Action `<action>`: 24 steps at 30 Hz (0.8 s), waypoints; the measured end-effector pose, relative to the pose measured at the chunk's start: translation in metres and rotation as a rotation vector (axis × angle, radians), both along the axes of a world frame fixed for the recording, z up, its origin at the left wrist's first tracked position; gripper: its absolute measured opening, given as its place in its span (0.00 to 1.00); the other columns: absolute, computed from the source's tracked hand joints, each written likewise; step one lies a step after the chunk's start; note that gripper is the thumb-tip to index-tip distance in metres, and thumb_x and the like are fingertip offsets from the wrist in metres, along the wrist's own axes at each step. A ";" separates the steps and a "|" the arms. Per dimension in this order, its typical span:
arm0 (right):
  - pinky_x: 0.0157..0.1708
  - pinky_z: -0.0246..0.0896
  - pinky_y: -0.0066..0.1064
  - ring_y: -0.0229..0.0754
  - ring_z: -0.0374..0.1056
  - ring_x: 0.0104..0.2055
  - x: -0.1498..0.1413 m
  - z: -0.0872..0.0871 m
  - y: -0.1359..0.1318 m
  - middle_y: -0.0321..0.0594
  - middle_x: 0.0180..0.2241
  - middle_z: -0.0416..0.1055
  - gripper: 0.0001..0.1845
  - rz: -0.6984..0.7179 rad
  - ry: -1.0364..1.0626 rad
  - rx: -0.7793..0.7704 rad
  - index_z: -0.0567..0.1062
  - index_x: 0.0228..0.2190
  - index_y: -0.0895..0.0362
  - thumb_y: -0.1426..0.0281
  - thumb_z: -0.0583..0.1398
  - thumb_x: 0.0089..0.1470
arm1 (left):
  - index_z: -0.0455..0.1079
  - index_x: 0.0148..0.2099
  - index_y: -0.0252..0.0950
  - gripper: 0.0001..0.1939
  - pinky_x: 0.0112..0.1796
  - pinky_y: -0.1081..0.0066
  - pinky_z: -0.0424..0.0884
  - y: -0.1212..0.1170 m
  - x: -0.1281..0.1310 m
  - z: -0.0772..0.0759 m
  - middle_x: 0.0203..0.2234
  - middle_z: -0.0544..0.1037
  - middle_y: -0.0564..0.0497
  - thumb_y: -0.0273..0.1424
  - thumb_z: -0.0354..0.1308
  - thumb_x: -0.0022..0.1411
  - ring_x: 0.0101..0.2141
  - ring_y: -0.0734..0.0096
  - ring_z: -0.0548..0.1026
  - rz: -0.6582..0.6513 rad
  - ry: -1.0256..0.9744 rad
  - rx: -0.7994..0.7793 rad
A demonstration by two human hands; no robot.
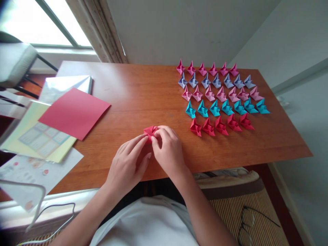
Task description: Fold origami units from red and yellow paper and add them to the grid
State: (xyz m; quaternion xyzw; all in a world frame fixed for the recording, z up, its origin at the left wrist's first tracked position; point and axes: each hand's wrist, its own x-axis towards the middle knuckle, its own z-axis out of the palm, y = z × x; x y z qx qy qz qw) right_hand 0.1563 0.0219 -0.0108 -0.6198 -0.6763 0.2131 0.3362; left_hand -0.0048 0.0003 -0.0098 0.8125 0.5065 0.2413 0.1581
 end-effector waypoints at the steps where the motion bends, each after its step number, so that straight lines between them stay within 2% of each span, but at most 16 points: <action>1: 0.48 0.70 0.38 0.46 0.73 0.47 -0.001 0.001 -0.001 0.44 0.44 0.76 0.05 0.010 0.035 0.022 0.73 0.36 0.53 0.74 0.57 0.61 | 0.63 0.64 0.35 0.23 0.57 0.57 0.70 0.000 0.000 0.000 0.59 0.73 0.41 0.30 0.54 0.68 0.57 0.57 0.72 0.010 -0.050 -0.018; 3: 0.51 0.70 0.39 0.45 0.73 0.49 -0.004 0.003 -0.003 0.44 0.45 0.77 0.09 0.007 0.047 0.099 0.73 0.42 0.53 0.76 0.56 0.62 | 0.63 0.65 0.36 0.24 0.57 0.58 0.70 0.001 0.000 0.000 0.59 0.73 0.42 0.30 0.54 0.68 0.58 0.58 0.72 0.030 -0.167 -0.066; 5: 0.57 0.68 0.41 0.46 0.71 0.56 -0.007 0.003 -0.006 0.46 0.51 0.75 0.17 -0.013 0.005 0.203 0.71 0.51 0.53 0.77 0.54 0.63 | 0.63 0.65 0.37 0.24 0.57 0.60 0.71 0.000 0.000 0.001 0.59 0.74 0.42 0.30 0.55 0.68 0.58 0.59 0.72 0.049 -0.314 -0.141; 8: 0.62 0.65 0.44 0.46 0.64 0.64 -0.010 0.002 -0.012 0.46 0.59 0.69 0.29 -0.010 -0.056 0.302 0.60 0.63 0.49 0.79 0.52 0.64 | 0.63 0.66 0.36 0.25 0.55 0.61 0.73 0.000 0.002 0.002 0.58 0.75 0.41 0.31 0.56 0.69 0.56 0.60 0.75 0.068 -0.556 -0.299; 10: 0.61 0.66 0.46 0.47 0.63 0.66 -0.012 0.001 -0.016 0.46 0.63 0.65 0.35 0.001 -0.074 0.309 0.52 0.67 0.45 0.78 0.52 0.64 | 0.64 0.65 0.35 0.24 0.53 0.62 0.75 0.000 0.004 0.004 0.58 0.75 0.40 0.33 0.56 0.69 0.54 0.59 0.76 0.071 -0.696 -0.404; 12: 0.59 0.68 0.46 0.48 0.64 0.64 -0.014 0.000 -0.020 0.46 0.65 0.63 0.36 0.014 -0.066 0.277 0.49 0.68 0.43 0.76 0.53 0.65 | 0.65 0.65 0.35 0.23 0.54 0.61 0.74 0.000 0.005 0.006 0.58 0.75 0.40 0.34 0.56 0.70 0.54 0.58 0.77 0.080 -0.796 -0.477; 16: 0.58 0.70 0.45 0.47 0.69 0.61 -0.016 0.002 -0.028 0.47 0.61 0.68 0.38 0.083 0.061 0.210 0.47 0.69 0.47 0.73 0.57 0.64 | 0.68 0.62 0.34 0.22 0.55 0.61 0.73 0.002 0.006 0.009 0.57 0.76 0.40 0.36 0.57 0.69 0.54 0.57 0.76 0.100 -0.881 -0.541; 20: 0.58 0.70 0.45 0.45 0.69 0.61 -0.016 0.003 -0.033 0.46 0.61 0.69 0.40 0.126 0.158 0.177 0.44 0.69 0.48 0.75 0.55 0.64 | 0.71 0.58 0.35 0.19 0.53 0.62 0.74 0.005 0.003 0.008 0.54 0.78 0.41 0.36 0.59 0.68 0.51 0.58 0.78 0.111 -0.898 -0.546; 22: 0.57 0.71 0.43 0.44 0.70 0.59 -0.014 0.004 -0.033 0.44 0.60 0.70 0.38 0.130 0.175 0.178 0.47 0.69 0.47 0.77 0.54 0.64 | 0.72 0.55 0.36 0.16 0.51 0.63 0.75 0.007 0.000 0.005 0.51 0.80 0.43 0.35 0.59 0.68 0.49 0.59 0.79 0.130 -0.889 -0.529; 24: 0.55 0.72 0.40 0.43 0.72 0.57 -0.012 0.006 -0.031 0.43 0.57 0.73 0.33 0.122 0.164 0.201 0.55 0.66 0.47 0.78 0.54 0.64 | 0.74 0.53 0.36 0.14 0.48 0.66 0.76 0.009 -0.003 0.003 0.46 0.82 0.45 0.35 0.59 0.68 0.45 0.61 0.80 0.157 -0.864 -0.502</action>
